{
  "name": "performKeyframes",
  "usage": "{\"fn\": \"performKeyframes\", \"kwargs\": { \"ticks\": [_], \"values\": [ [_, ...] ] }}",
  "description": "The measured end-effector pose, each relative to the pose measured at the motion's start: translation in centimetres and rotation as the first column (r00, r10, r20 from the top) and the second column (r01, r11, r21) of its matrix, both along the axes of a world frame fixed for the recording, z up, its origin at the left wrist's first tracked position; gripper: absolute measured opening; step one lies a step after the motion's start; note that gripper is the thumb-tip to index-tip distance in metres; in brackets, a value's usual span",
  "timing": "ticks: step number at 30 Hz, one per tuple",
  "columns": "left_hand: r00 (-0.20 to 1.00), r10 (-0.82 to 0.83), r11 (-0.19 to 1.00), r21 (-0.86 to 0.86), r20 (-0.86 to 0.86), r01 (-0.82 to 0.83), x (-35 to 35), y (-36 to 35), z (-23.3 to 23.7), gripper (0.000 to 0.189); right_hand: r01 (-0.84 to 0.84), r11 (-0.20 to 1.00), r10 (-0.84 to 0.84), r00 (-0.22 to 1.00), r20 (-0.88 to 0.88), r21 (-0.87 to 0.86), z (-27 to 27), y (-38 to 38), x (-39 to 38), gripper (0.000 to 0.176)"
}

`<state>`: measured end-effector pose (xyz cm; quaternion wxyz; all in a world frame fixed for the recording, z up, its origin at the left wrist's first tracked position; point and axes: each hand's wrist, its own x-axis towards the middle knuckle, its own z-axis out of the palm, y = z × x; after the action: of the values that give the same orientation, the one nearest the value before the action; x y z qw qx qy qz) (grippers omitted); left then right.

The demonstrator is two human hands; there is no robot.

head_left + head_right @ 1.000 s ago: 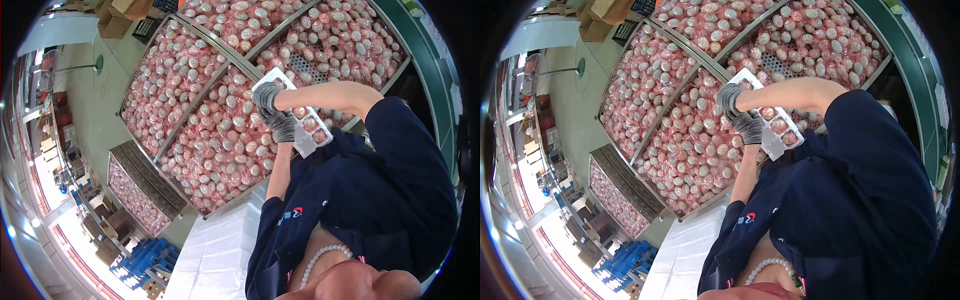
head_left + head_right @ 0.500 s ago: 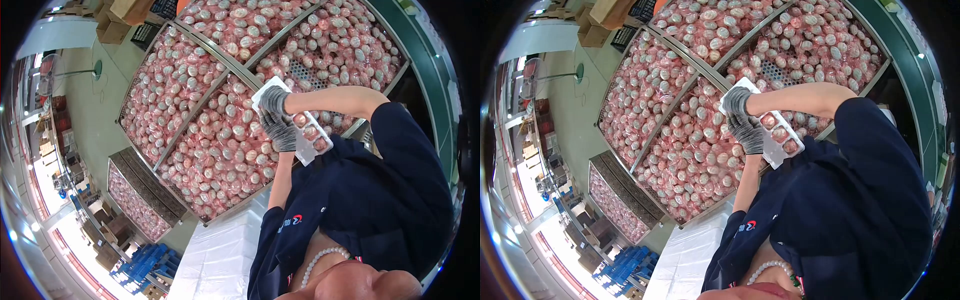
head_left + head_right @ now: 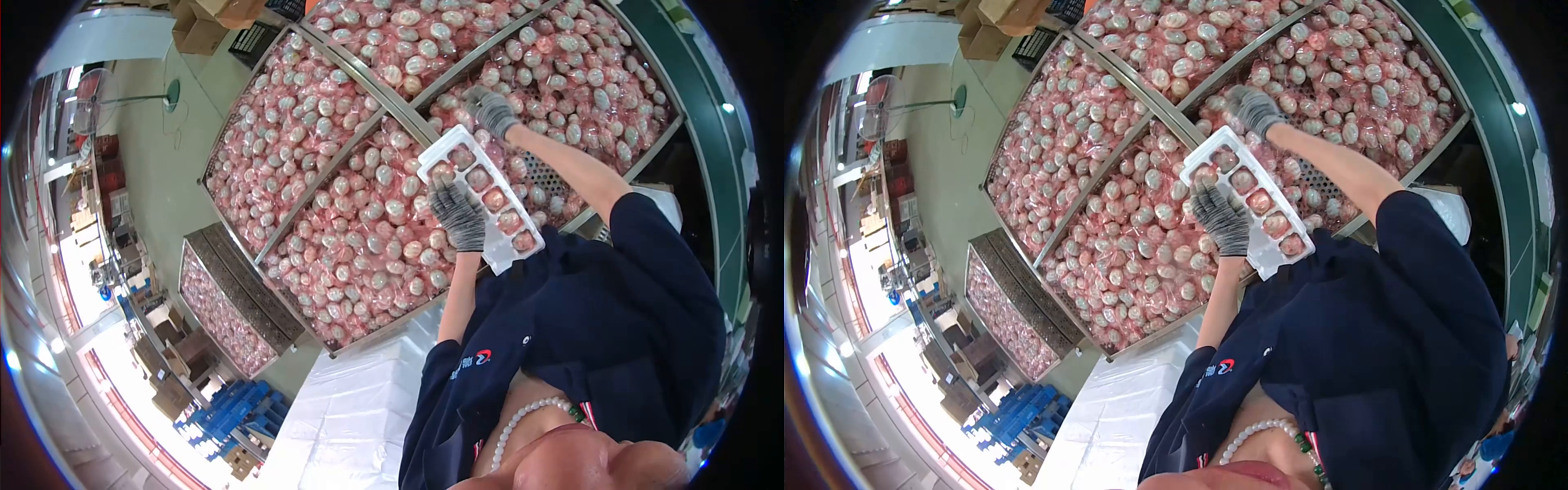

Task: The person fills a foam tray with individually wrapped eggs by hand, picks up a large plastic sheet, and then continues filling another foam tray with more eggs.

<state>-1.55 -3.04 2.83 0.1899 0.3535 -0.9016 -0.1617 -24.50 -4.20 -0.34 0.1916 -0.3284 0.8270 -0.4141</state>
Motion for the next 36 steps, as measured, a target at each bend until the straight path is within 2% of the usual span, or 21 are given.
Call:
{"fn": "performKeyframes", "kwargs": {
  "ticks": [1, 3, 4, 7, 8, 10, 11, 12, 14, 16, 18, 22, 24, 25, 26, 27, 28, 30, 31, 33, 36],
  "values": [
    [1.0, -0.026, 0.999, -0.032, 0.003, 0.026, 0.3, 0.1, -0.2, 0.058, -0.011, 1.0, 0.011, 1.0, 0.009, -0.004, -1.4, -0.1, -0.6, 0.033],
    [0.999, -0.028, 1.0, -0.003, 0.039, 0.028, 0.5, 0.8, 0.3, 0.057, -0.076, 0.924, 0.196, 0.935, -0.295, 0.375, -4.3, -0.4, -1.2, 0.026],
    [0.997, -0.038, 0.999, 0.03, 0.064, 0.036, 0.5, 1.3, 0.5, 0.055, -0.089, 0.924, 0.209, 0.932, -0.295, 0.371, -6.2, -0.6, -1.3, 0.026],
    [0.997, -0.036, 0.998, 0.056, 0.075, 0.032, 0.9, 2.6, -0.4, 0.05, -0.084, 0.913, 0.042, 0.993, 0.114, 0.398, -10.1, -1.3, -1.8, 0.03],
    [0.996, -0.058, 0.996, 0.067, 0.072, 0.053, 1.3, 2.7, -0.5, 0.049, -0.092, 0.914, 0.048, 0.992, 0.12, 0.396, -10.7, -1.4, -2.0, 0.03],
    [0.997, -0.061, 0.995, 0.077, 0.05, 0.057, 1.9, 2.5, -0.4, 0.049, -0.054, 0.951, 0.0, 0.984, 0.176, 0.303, -11.4, -1.3, -2.7, 0.028],
    [0.998, -0.068, 0.994, 0.092, 0.02, 0.065, 1.8, 2.4, -0.4, 0.048, -0.047, 0.987, 0.032, 0.995, 0.097, 0.153, -11.8, -0.8, -3.0, 0.023],
    [0.997, -0.075, 0.991, 0.108, -0.011, 0.076, 1.7, 2.4, -0.4, 0.048, -0.043, 0.987, 0.03, 0.996, 0.084, 0.155, -10.8, -0.5, -3.4, 0.023],
    [0.996, -0.071, 0.989, 0.125, -0.045, 0.076, 1.8, 2.3, -0.1, 0.046, 0.131, 0.987, -0.093, 0.937, 0.336, -0.092, -7.8, 0.6, -4.0, 0.02],
    [0.998, -0.027, 0.994, 0.104, -0.06, 0.033, 1.9, 2.3, 0.2, 0.044, 0.098, 0.985, -0.034, 0.919, 0.392, -0.144, -5.4, 2.2, -5.1, 0.016],
    [0.995, 0.005, 0.996, 0.093, -0.099, 0.004, 1.5, 2.0, 0.6, 0.044, 0.285, 0.928, -0.004, 0.652, 0.758, -0.24, -0.5, 3.5, -3.8, 0.015],
    [0.938, 0.102, 0.98, 0.193, -0.332, -0.038, -0.2, 1.2, 3.9, 0.045, 0.054, 0.979, 0.119, 0.627, 0.77, -0.196, 4.3, 5.3, -0.3, 0.013],
    [0.713, 0.399, 0.687, 0.703, -0.577, 0.185, -1.5, 1.3, 4.1, 0.046, 0.006, 0.963, 0.206, 0.625, 0.753, -0.269, 5.6, 5.8, 2.7, 0.013],
    [0.708, 0.412, 0.688, 0.705, -0.574, 0.172, -2.0, 0.8, 3.1, 0.046, -0.104, 0.956, 0.273, 0.651, 0.708, -0.273, 5.3, 6.0, 3.9, 0.015],
    [0.646, 0.557, 0.458, 0.842, -0.523, 0.287, -2.3, 0.0, 1.9, 0.04, -0.213, 0.938, 0.343, 0.667, 0.662, -0.272, 4.9, 6.2, 5.1, 0.018],
    [0.588, 0.686, 0.204, 0.889, -0.429, 0.411, -1.5, -0.3, 0.8, 0.035, -0.322, 0.946, 0.322, 0.922, 0.215, -0.035, 5.5, 6.4, 7.7, 0.023],
    [0.584, 0.69, 0.206, 0.889, -0.429, 0.41, -0.9, -0.1, 0.2, 0.035, -0.329, 0.944, 0.323, 0.939, 0.117, 0.038, 5.7, 6.9, 8.7, 0.034],
    [0.612, 0.668, 0.354, 0.904, -0.423, 0.238, 0.0, 0.4, -0.7, 0.031, -0.495, 0.855, 0.386, 0.808, -0.445, -0.156, 5.3, 7.2, 9.6, 0.048],
    [0.685, 0.674, 0.16, 0.96, -0.275, 0.228, 1.0, 0.3, -0.2, 0.035, -0.498, 0.854, 0.389, 0.805, -0.447, -0.153, 6.4, 7.4, 10.3, 0.048],
    [0.687, 0.669, 0.164, 0.957, -0.285, 0.238, 2.1, 0.9, -1.0, 0.035, -0.687, 0.726, 0.648, 0.694, -0.313, -0.02, 8.4, 8.1, 12.2, 0.061],
    [0.704, 0.633, 0.265, 0.945, -0.322, 0.193, 2.9, 2.1, -0.4, 0.038, -0.659, 0.744, 0.659, 0.696, -0.284, 0.112, 7.9, 9.3, 13.0, 0.064]
  ]
}}
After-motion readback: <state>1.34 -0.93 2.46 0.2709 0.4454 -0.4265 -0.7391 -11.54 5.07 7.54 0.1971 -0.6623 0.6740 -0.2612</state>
